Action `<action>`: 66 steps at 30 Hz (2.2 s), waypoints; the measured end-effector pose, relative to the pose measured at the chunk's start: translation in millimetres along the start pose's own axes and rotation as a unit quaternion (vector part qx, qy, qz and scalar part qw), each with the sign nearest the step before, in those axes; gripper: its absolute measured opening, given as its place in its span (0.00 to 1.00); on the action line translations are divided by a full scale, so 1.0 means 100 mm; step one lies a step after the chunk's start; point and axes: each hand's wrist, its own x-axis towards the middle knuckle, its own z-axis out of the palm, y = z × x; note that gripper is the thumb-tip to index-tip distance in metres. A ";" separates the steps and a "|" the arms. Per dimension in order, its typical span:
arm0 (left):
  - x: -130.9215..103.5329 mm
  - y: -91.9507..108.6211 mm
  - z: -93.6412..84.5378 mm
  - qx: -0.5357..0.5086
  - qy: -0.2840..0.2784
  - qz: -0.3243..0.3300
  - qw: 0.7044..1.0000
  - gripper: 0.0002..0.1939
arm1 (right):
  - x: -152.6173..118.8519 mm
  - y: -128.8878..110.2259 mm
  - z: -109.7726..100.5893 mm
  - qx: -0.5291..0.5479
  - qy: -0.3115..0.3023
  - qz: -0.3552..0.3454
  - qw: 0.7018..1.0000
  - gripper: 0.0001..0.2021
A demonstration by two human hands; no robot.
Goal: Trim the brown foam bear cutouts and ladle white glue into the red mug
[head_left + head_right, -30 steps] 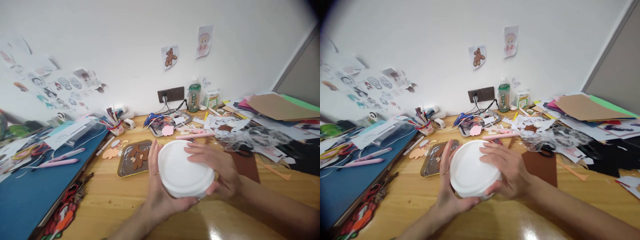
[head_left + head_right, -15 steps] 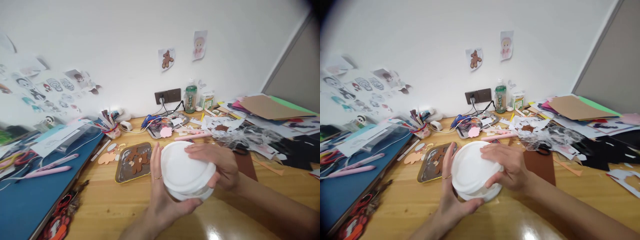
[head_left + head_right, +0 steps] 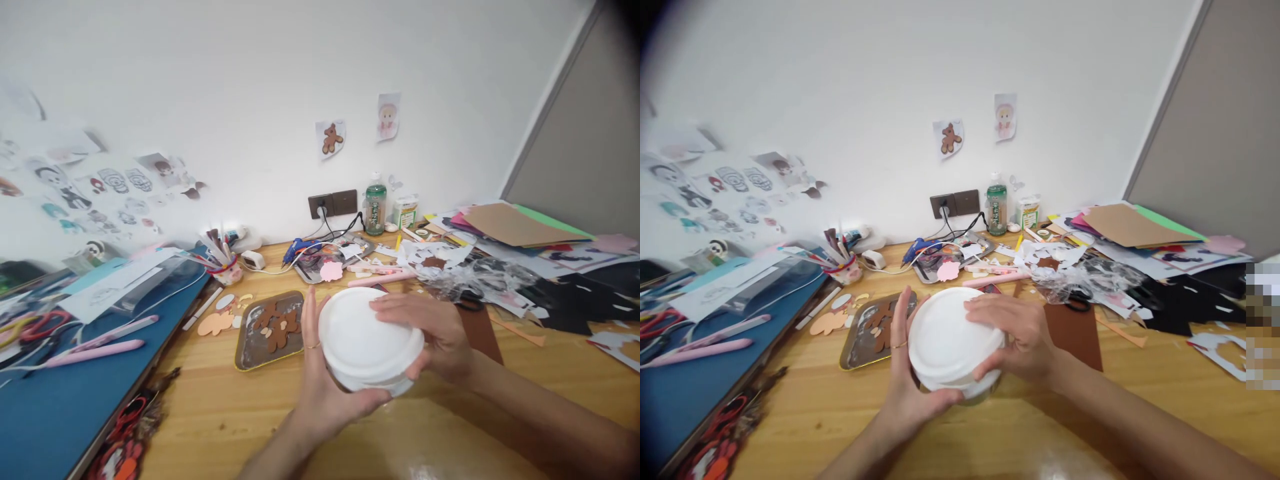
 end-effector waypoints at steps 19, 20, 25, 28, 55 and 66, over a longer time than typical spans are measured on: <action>-0.06 -0.09 -0.11 -0.228 -0.061 -0.078 0.969 0.60 | 0.37 -0.32 -0.11 -0.280 -0.388 -0.205 0.854 0.26; -0.06 -0.09 -0.11 -0.238 -0.064 -0.083 0.966 0.60 | 0.38 -0.32 -0.11 -0.284 -0.388 -0.211 0.851 0.26; -0.06 -0.05 -0.12 -0.285 -0.077 -0.086 0.952 0.61 | 0.36 -0.30 -0.12 -0.300 -0.381 -0.247 0.839 0.22; -0.07 -0.01 -0.11 -0.297 -0.078 -0.093 0.947 0.59 | 0.32 -0.28 -0.10 -0.306 -0.360 -0.255 0.844 0.19; -0.09 0.00 -0.10 -0.320 -0.061 -0.112 0.939 0.61 | 0.15 -0.47 0.18 -0.171 -0.084 -0.026 0.981 0.09; -0.11 0.01 -0.09 -0.346 -0.069 -0.144 0.925 0.61 | 0.23 -0.49 0.09 -0.139 -0.104 0.016 0.985 0.09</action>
